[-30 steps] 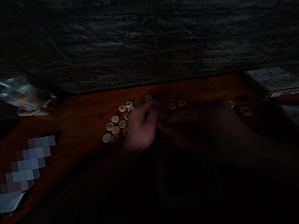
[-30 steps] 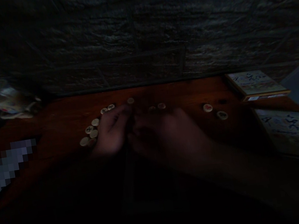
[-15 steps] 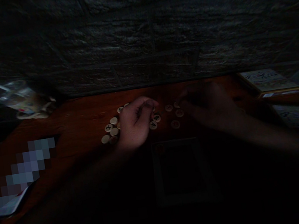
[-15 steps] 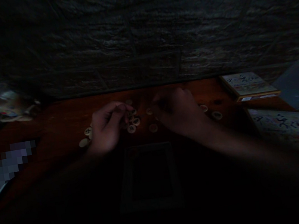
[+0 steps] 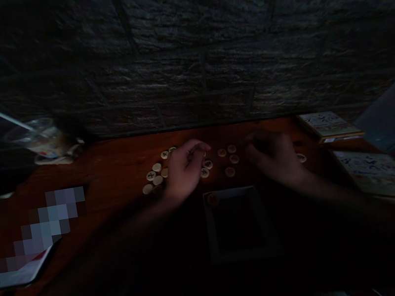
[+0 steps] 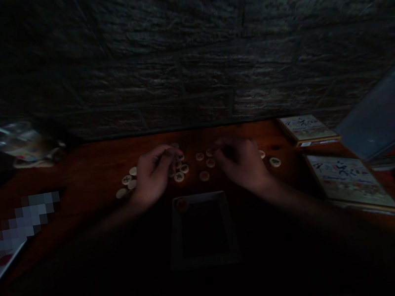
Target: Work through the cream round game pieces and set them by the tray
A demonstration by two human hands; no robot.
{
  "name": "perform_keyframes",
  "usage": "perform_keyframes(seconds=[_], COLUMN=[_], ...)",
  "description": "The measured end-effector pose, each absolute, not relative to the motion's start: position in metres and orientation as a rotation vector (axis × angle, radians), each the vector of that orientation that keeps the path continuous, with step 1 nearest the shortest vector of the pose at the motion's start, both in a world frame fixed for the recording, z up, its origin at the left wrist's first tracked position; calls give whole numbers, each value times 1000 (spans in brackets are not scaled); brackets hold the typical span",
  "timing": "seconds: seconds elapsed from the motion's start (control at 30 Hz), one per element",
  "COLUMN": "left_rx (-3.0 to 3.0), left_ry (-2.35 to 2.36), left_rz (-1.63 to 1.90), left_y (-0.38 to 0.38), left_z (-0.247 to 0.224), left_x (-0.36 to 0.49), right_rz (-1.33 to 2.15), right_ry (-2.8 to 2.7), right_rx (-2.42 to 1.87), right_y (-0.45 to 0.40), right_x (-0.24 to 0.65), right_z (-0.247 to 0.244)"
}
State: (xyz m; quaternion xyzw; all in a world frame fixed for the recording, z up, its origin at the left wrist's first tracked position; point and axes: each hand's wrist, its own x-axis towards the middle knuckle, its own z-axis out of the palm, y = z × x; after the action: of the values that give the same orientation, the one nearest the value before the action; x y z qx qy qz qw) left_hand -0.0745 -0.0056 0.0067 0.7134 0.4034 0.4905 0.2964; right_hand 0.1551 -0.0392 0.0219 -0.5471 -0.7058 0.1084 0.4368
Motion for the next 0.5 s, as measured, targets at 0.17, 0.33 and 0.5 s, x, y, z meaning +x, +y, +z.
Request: perform_keyframes(seconds=[0.17,0.33,0.5], left_rx=[1935,2006,2071], left_ry=[1098,1099,1083], left_rz=[1226,1124,1153], left_y=[-8,-14,-14], left_z=[6,9,10], left_x=[-72,-70,-69], right_rz=[382,374,115], right_ry=[-1946,-2376,-2641], right_rx=[-1212,-879,-797], right_y=[-58,-81,-89], right_x=[144,134,128], right_z=[23,30,30])
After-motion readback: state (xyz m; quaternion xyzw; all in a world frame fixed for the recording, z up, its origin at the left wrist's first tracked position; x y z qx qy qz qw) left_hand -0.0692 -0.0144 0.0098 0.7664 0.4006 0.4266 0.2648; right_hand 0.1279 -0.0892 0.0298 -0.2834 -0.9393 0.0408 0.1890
